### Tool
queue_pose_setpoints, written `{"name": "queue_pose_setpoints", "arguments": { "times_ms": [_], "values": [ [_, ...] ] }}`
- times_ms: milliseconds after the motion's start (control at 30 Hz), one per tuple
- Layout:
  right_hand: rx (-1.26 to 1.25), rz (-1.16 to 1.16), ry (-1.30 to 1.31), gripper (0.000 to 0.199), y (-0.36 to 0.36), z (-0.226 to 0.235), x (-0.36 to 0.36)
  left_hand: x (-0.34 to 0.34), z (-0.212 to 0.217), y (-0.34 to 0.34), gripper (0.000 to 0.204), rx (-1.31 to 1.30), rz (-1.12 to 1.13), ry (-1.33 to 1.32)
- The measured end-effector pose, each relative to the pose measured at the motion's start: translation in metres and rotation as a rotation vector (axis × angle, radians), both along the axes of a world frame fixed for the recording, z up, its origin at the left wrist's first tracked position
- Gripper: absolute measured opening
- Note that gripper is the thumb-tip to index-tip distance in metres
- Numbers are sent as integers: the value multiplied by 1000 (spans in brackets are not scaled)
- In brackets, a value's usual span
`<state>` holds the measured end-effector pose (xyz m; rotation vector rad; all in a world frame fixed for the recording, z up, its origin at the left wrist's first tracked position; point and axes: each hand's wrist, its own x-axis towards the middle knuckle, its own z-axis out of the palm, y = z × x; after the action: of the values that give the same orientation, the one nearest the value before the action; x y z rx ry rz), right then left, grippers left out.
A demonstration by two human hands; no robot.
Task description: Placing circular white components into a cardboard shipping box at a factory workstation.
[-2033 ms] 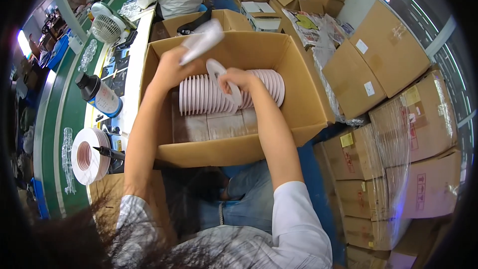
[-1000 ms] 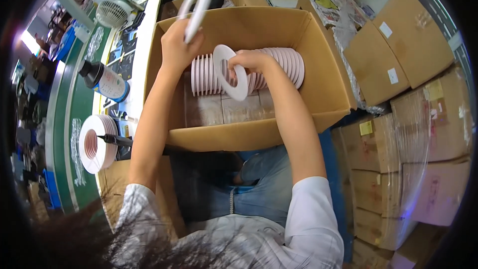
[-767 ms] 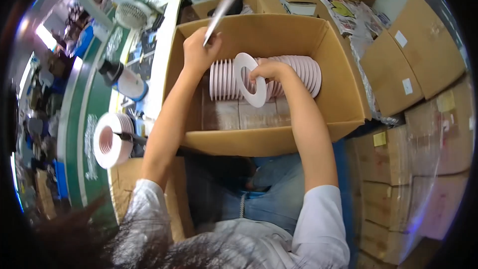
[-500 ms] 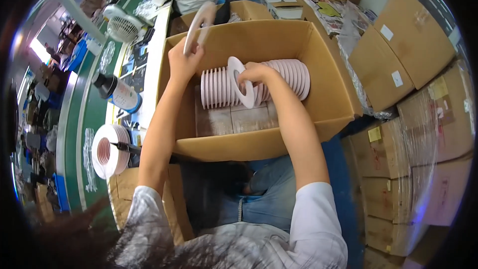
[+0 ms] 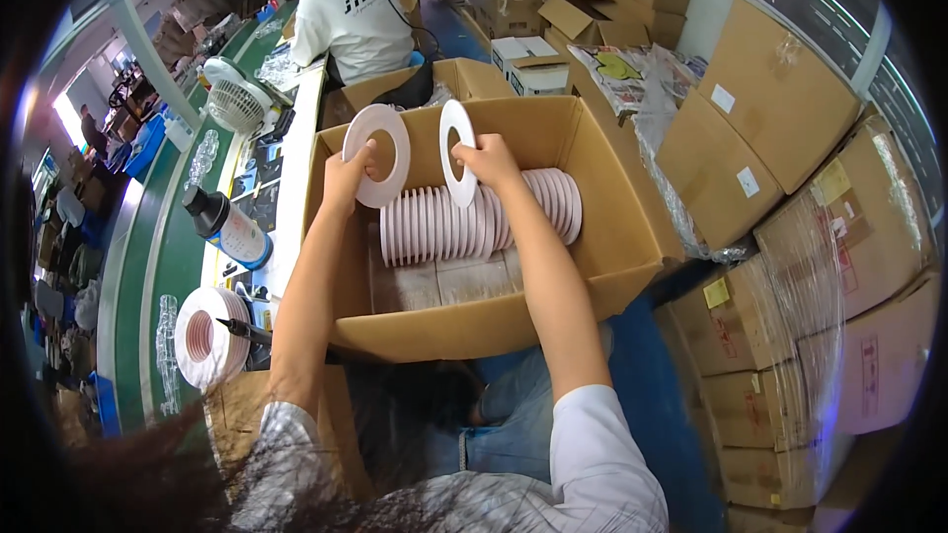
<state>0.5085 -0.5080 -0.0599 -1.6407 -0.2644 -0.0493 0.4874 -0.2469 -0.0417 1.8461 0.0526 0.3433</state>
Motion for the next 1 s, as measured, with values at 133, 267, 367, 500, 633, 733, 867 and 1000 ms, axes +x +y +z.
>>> {"name": "queue_pose_setpoints", "arguments": {
  "times_ms": [133, 267, 367, 500, 633, 733, 867, 1000],
  "values": [
    [349, 95, -24, 27, 12, 16, -16, 9, -19, 6, 39, -756, -111, 58],
    [423, 153, -90, 31, 22, 14, -24, 12, -24, 4, 57, -917, -149, 121],
    [497, 264, 29, 32, 17, 9, -26, 18, -34, -7, 69, -936, -307, 87],
    [637, 346, 50, 34, 21, 11, -28, 5, -17, -13, 67, -986, -354, 85],
    [655, 371, 115, 40, 24, 10, -26, -2, -15, -5, 66, -992, -430, 106],
    [373, 304, 33, 50, 22, -6, -10, 6, -17, -3, 71, -1056, -518, 185],
    [202, 59, -331, 62, 23, -27, 8, 4, -17, -5, 69, -1043, -481, 184],
    [-157, -138, -503, 77, 19, -30, 15, -4, -13, -9, 56, -1046, -533, 182]
  ]
}}
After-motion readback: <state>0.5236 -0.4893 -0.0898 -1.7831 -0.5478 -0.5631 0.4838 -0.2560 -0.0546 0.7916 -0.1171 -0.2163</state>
